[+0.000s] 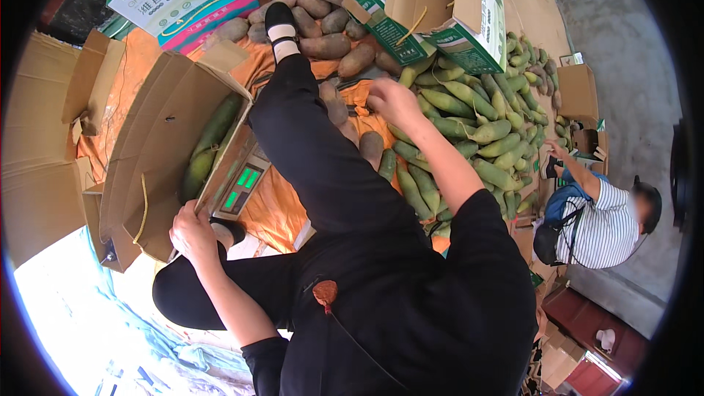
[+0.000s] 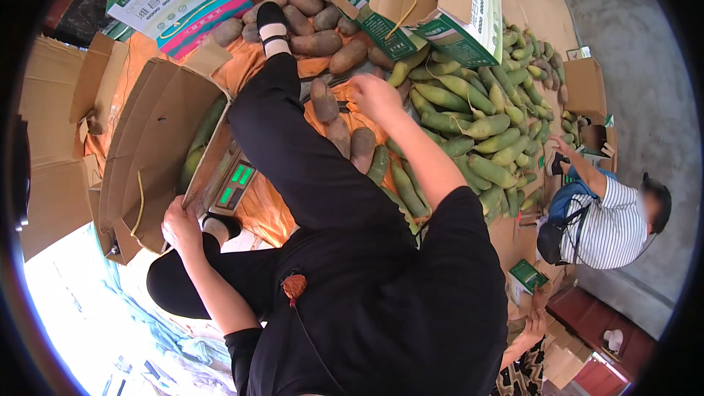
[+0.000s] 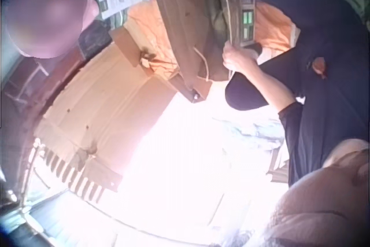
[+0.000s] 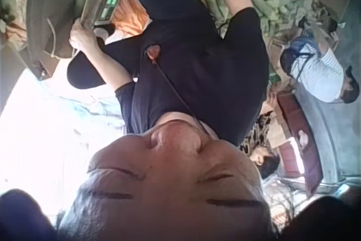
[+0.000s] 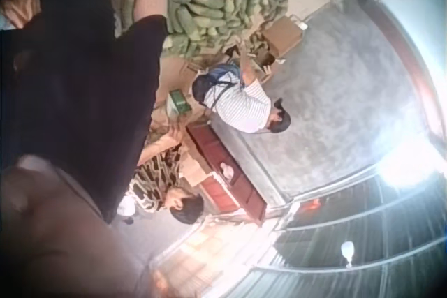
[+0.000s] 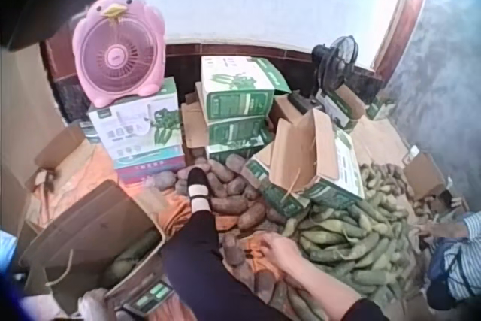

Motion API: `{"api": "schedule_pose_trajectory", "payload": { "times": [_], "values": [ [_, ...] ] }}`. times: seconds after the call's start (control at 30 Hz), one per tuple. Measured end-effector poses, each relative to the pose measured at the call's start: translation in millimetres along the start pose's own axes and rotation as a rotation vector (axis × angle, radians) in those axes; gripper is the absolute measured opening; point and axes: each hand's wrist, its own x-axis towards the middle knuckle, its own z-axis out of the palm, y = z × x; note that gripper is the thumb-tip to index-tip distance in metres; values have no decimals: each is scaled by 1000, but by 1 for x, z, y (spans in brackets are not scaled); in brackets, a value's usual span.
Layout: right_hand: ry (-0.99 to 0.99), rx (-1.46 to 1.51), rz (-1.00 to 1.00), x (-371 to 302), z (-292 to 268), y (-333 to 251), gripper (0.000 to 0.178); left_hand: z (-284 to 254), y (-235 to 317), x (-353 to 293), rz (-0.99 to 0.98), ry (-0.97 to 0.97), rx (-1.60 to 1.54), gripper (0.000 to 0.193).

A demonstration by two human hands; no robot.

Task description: Sort vegetables from a pile and pack them into cardboard boxes while weighing them on a digital scale.

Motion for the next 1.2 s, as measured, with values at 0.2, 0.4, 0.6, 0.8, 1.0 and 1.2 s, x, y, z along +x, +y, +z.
{"api": "schedule_pose_trajectory", "payload": {
  "times": [0.2,0.4,0.6,0.8,1.0,1.2],
  "values": [
    [-45,-426,470,-134,53,172,24,4,0,1,-23,-4,-19,15],
    [-304,-785,317,-156,52,159,30,0,-7,-6,-57,12,-25,16],
    [-433,-902,338,-148,62,180,24,4,0,-5,-31,57,24,11],
    [-409,-813,354,-123,54,163,31,0,-2,-7,-56,65,2,10],
    [23,-304,265,-95,27,161,63,2,-2,-7,-37,86,-7,7],
    [130,648,232,-30,-32,43,58,2,-4,-8,-25,143,-16,4]
  ]
}}
